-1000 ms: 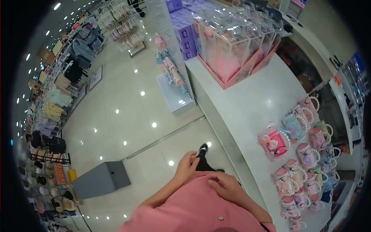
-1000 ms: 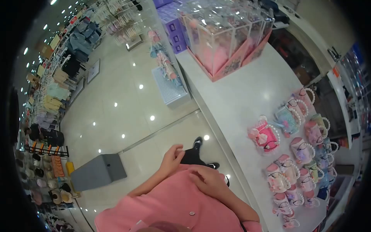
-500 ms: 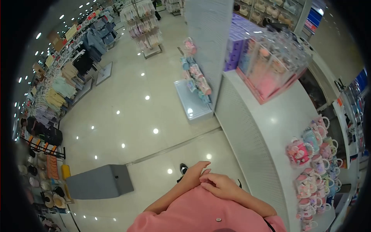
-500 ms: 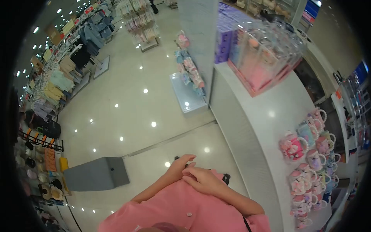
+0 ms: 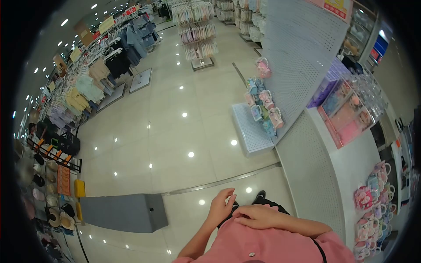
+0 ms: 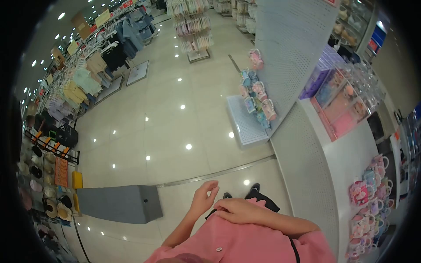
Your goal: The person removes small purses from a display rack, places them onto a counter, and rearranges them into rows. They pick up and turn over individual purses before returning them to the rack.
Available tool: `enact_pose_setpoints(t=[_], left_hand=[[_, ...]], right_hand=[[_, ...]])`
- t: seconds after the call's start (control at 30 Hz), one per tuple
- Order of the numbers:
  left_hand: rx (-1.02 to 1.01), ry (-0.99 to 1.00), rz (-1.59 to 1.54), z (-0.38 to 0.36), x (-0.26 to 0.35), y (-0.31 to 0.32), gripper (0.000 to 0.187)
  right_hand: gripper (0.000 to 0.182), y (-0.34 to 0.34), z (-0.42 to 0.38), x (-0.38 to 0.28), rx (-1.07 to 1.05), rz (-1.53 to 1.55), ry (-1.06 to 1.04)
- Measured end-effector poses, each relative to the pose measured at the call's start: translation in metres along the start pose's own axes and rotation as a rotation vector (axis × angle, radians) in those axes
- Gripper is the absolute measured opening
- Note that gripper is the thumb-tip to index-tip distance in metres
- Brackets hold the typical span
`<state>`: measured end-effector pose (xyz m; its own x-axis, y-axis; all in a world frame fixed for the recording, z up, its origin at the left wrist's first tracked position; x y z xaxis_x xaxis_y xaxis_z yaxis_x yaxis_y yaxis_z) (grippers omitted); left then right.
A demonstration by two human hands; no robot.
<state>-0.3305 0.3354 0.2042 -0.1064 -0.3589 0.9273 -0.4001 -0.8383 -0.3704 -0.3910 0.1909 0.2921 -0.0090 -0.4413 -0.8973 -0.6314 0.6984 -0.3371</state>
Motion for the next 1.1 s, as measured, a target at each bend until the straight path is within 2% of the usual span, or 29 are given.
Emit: enact_pose_setpoints(t=[0.2, 0.27, 0.37, 0.53, 0.67, 0.87, 0.93, 1.03, 1.1], left_hand=[[0.121, -0.259, -0.292, 0.0, -0.034, -0.027, 0.028], [0.154, -0.276, -0.284, 0.014, -0.042, -0.038, 0.028], [0.214, -0.309, -0.241, 0.05, -0.06, -0.059, 0.027], [0.32, -0.353, -0.208, 0.149, -0.068, -0.093, 0.029], [0.275, -0.308, -0.156, 0.243, -0.044, -0.111, 0.026], [0.159, -0.253, -0.043, 0.385, -0.027, -0.117, 0.025], [0.112, -0.229, -0.06, 0.43, -0.025, -0.111, 0.025], [0.001, -0.179, -0.097, 0.5, -0.035, -0.099, 0.025], [-0.084, -0.176, -0.085, 0.556, -0.046, -0.094, 0.025]], right_hand=[[0.029, -0.012, 0.081, -0.003, -0.174, -0.022, -0.125], [0.03, -0.025, 0.106, -0.003, -0.232, -0.031, -0.131], [0.031, -0.053, 0.148, -0.001, -0.27, -0.02, -0.18], [0.031, -0.123, 0.232, 0.023, -0.352, -0.012, -0.248], [0.03, -0.207, 0.291, 0.04, -0.233, -0.048, -0.224], [0.029, -0.329, 0.345, 0.098, 0.073, 0.15, -0.086], [0.028, -0.363, 0.356, 0.135, 0.19, 0.277, -0.014], [0.025, -0.396, 0.376, 0.229, 0.444, 0.6, 0.127], [0.022, -0.426, 0.376, 0.281, 0.648, 0.692, 0.23]])
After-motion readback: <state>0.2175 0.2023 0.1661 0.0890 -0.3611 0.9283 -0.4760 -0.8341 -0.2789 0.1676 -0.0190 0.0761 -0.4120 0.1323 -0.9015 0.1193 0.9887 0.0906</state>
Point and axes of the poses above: each hand's wrist, its own z-axis towards the middle knuckle, its own y-axis out of the palm, x = y × z, the point moved 5 cm from there along z, towards the middle knuckle, and after that the axes turned 2 degrees about -x, right-handed, at the moved point
